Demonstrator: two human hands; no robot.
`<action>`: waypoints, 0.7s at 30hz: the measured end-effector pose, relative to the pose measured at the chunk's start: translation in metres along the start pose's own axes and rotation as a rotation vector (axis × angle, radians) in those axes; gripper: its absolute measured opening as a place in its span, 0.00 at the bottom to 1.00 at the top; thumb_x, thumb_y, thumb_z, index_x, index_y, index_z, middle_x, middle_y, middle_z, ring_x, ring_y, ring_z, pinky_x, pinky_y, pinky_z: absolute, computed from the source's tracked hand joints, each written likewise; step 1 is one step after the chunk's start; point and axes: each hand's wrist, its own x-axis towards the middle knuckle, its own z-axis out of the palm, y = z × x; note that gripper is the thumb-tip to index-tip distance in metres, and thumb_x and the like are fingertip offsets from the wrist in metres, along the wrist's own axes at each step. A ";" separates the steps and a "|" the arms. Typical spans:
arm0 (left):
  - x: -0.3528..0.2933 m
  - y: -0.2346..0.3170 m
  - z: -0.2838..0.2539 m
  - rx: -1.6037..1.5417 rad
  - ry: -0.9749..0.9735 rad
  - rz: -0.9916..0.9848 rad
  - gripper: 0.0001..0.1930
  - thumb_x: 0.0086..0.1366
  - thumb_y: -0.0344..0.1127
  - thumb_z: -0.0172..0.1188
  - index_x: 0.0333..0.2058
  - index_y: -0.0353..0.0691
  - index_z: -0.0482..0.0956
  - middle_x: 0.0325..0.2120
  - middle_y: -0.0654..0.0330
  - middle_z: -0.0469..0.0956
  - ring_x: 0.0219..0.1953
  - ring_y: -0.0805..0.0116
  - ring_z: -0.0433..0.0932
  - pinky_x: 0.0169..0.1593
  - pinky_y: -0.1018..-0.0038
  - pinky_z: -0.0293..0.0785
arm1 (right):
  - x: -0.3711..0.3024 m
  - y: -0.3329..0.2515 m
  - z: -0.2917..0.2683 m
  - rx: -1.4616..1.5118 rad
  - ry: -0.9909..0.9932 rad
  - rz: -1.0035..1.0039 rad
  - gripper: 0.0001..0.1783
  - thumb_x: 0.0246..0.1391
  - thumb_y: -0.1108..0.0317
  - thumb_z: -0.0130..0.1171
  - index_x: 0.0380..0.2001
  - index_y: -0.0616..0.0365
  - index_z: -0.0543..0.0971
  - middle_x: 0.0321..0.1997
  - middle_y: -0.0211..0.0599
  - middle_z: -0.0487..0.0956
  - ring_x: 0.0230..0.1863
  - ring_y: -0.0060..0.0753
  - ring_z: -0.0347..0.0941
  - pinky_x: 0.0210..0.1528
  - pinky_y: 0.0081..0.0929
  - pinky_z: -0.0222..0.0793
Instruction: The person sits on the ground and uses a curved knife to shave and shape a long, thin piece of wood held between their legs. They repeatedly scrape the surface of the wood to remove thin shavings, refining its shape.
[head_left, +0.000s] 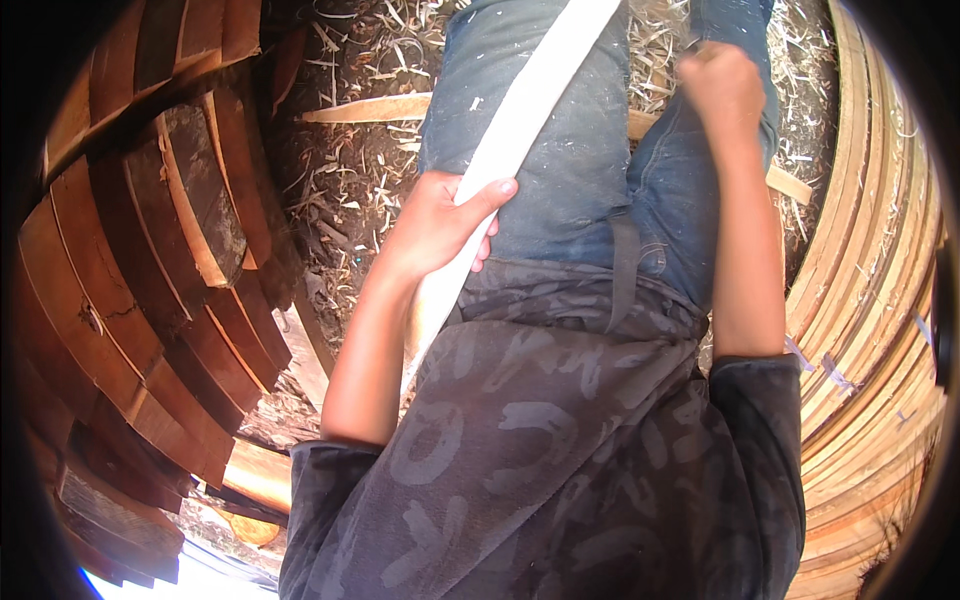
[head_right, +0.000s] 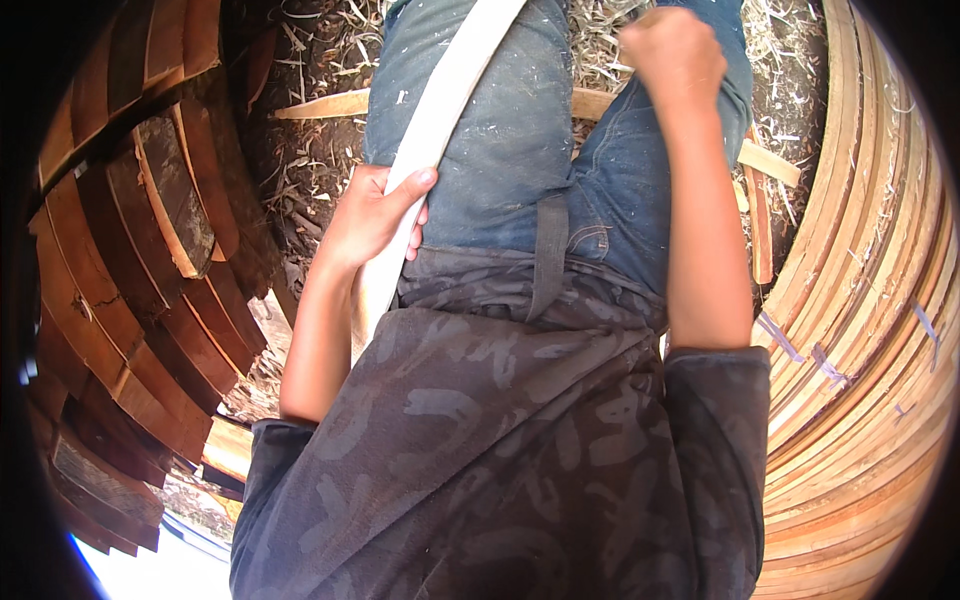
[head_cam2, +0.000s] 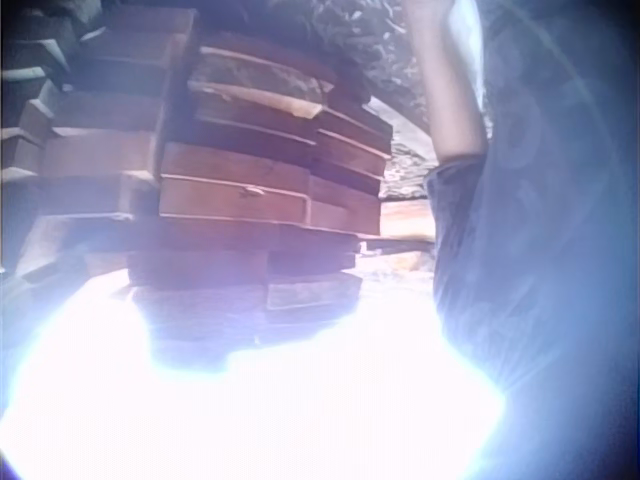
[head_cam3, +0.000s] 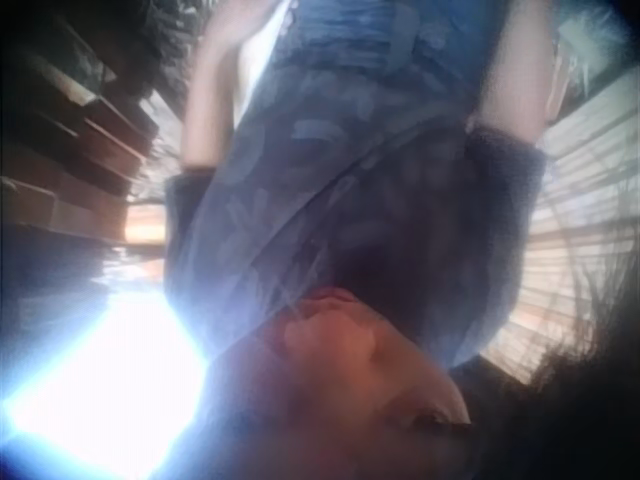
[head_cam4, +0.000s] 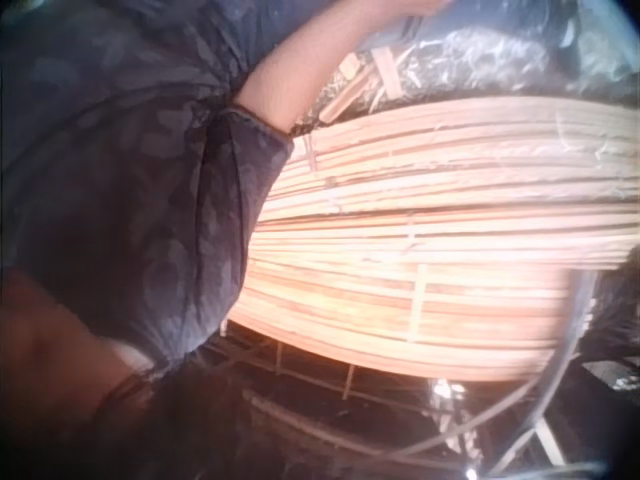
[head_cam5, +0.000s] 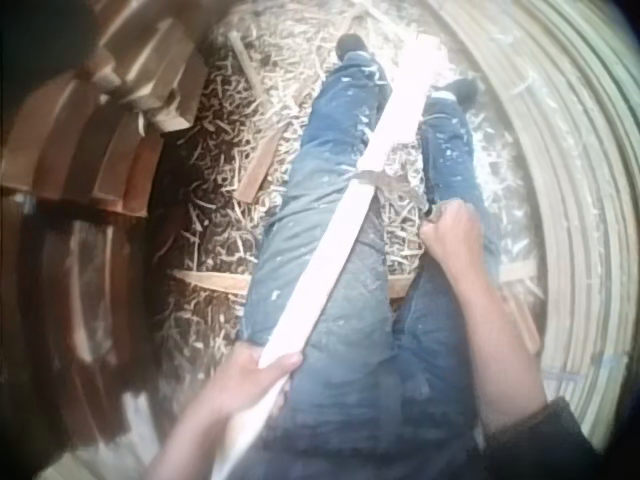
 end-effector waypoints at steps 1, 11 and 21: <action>0.001 0.003 0.002 0.015 -0.009 0.007 0.20 0.60 0.46 0.60 0.23 0.31 0.73 0.15 0.62 0.70 0.13 0.74 0.71 0.16 0.77 0.69 | 0.010 0.009 0.000 0.000 0.009 0.102 0.16 0.42 0.58 0.57 0.34 0.52 0.83 0.29 0.49 0.80 0.33 0.53 0.77 0.37 0.39 0.73; 0.005 -0.006 -0.003 0.024 -0.012 0.004 0.21 0.63 0.47 0.57 0.19 0.36 0.71 0.13 0.63 0.70 0.11 0.75 0.70 0.15 0.77 0.69 | -0.043 -0.017 -0.007 0.055 -0.011 -0.259 0.11 0.41 0.62 0.57 0.30 0.52 0.83 0.25 0.47 0.80 0.28 0.49 0.78 0.34 0.39 0.75; 0.006 -0.003 -0.010 -0.018 -0.062 0.001 0.21 0.62 0.47 0.58 0.20 0.34 0.72 0.13 0.61 0.70 0.12 0.73 0.71 0.15 0.76 0.69 | 0.056 0.025 -0.015 -0.058 -0.012 0.063 0.14 0.47 0.57 0.53 0.27 0.54 0.81 0.29 0.48 0.80 0.33 0.50 0.77 0.37 0.40 0.72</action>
